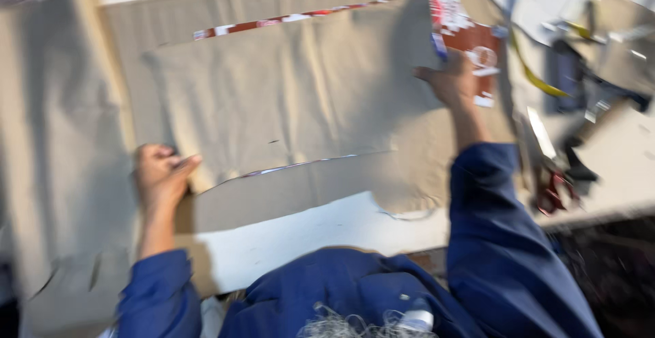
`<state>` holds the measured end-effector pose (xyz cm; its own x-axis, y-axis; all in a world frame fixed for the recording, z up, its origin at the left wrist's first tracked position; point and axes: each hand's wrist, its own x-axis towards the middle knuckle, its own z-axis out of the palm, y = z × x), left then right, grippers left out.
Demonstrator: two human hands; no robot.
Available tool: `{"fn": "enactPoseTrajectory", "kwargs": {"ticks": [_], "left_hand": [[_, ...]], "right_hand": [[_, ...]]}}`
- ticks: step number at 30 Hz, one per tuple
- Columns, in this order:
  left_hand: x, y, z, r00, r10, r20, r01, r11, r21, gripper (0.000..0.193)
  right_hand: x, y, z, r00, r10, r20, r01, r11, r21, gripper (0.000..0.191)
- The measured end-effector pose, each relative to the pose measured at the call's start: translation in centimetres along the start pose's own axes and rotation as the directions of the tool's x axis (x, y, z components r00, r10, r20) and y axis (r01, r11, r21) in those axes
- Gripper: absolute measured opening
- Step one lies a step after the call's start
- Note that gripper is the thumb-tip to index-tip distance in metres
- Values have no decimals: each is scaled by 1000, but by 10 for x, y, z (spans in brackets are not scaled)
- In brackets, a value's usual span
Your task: The person places a cereal box pattern on a large piece of beige fabric, traces its outline with a pen, and then uses scissors to cut the fabric along the marked lines. The person also measures and marks the fabric with a tape measure before cutting.
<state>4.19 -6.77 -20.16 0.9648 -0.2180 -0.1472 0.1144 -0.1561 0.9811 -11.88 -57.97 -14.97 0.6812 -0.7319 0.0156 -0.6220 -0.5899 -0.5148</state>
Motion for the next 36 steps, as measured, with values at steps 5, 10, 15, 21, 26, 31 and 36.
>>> {"fn": "enactPoseTrajectory", "kwargs": {"ticks": [5,10,15,21,26,31,36], "left_hand": [[12,1,-6,991,-7,-131,33,981,191,63],[-3,27,-20,984,47,-172,73,773,630,61],[-27,30,-12,942,269,-203,-52,710,702,51],[-105,13,37,876,471,102,-366,511,778,59],[-129,8,38,935,342,94,-270,517,812,80],[-135,0,30,937,339,84,-254,497,830,82],[-135,-18,30,939,332,88,-259,517,816,82]], "right_hand": [[8,12,18,972,-226,71,235,955,-179,64],[8,11,18,998,25,59,-17,989,-144,63],[-15,-10,18,806,-437,-398,344,895,-285,29],[-72,-95,103,936,-346,68,265,818,511,61],[-147,-192,168,661,-618,425,95,631,770,22],[-191,-265,176,488,-668,562,239,722,649,19],[-201,-288,169,433,-713,551,366,698,616,15]]}}
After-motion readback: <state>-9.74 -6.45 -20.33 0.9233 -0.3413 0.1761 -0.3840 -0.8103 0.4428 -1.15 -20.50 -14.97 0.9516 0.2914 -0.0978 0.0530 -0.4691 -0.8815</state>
